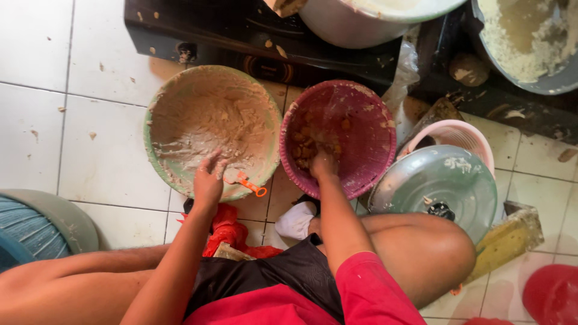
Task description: The person sits on the kitchen floor and coats pieces of food with batter by hand, taking pieces from a pink basket, covering them in batter from a large bowl, and dropping the battered pieces into a pot of hot oil to fry. At the end they scoop fried pieces out of the oil with a strainer and transfer them into a blue basket.
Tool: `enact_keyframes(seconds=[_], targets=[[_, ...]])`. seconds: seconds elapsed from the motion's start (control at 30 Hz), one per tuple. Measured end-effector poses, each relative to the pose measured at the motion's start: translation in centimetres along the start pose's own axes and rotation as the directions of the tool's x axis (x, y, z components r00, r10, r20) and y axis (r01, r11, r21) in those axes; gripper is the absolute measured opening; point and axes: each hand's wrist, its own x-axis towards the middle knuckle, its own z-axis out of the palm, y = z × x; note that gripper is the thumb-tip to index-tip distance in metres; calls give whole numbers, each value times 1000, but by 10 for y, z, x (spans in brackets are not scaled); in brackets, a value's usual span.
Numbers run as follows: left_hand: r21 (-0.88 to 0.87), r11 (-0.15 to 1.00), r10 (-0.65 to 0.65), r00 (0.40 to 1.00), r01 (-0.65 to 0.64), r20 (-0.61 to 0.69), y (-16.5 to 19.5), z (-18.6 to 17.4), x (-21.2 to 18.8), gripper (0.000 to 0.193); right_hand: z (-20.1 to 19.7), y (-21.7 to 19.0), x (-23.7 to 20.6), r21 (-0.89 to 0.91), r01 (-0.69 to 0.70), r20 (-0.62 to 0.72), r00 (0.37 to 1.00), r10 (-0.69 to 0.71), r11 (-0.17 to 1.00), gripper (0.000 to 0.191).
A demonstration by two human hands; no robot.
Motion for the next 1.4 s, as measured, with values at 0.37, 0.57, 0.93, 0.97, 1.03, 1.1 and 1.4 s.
enact_keyframes(seconds=[0.37,0.57,0.93,0.97,1.03,1.1,1.4], targets=[[-164,965,-147,938,206,314,28,38,-4,48,-33,-25,8,849,244,-149,962,-231,469,22],[-394,878,-99,908,272,407,35,45,-16,51,-37,-107,-41,743,441,-18,765,-644,503,33],[-357,933,-194,777,-42,-598,0,-62,8,39,28,-100,-99,-183,660,380,731,-567,729,22],[-242,970,-152,695,-34,-703,-3,-68,5,37,33,-101,-98,-204,665,384,729,-566,718,19],[0,1000,-9,517,19,-856,-7,-74,0,33,42,-110,-96,-202,716,296,695,-655,669,24],[-293,951,-300,539,103,-787,-8,-74,-7,31,48,-124,-92,-180,794,92,602,-793,581,40],[-312,877,-471,519,366,-714,-8,-63,-21,25,58,-178,-90,-106,605,297,777,-556,789,15]])
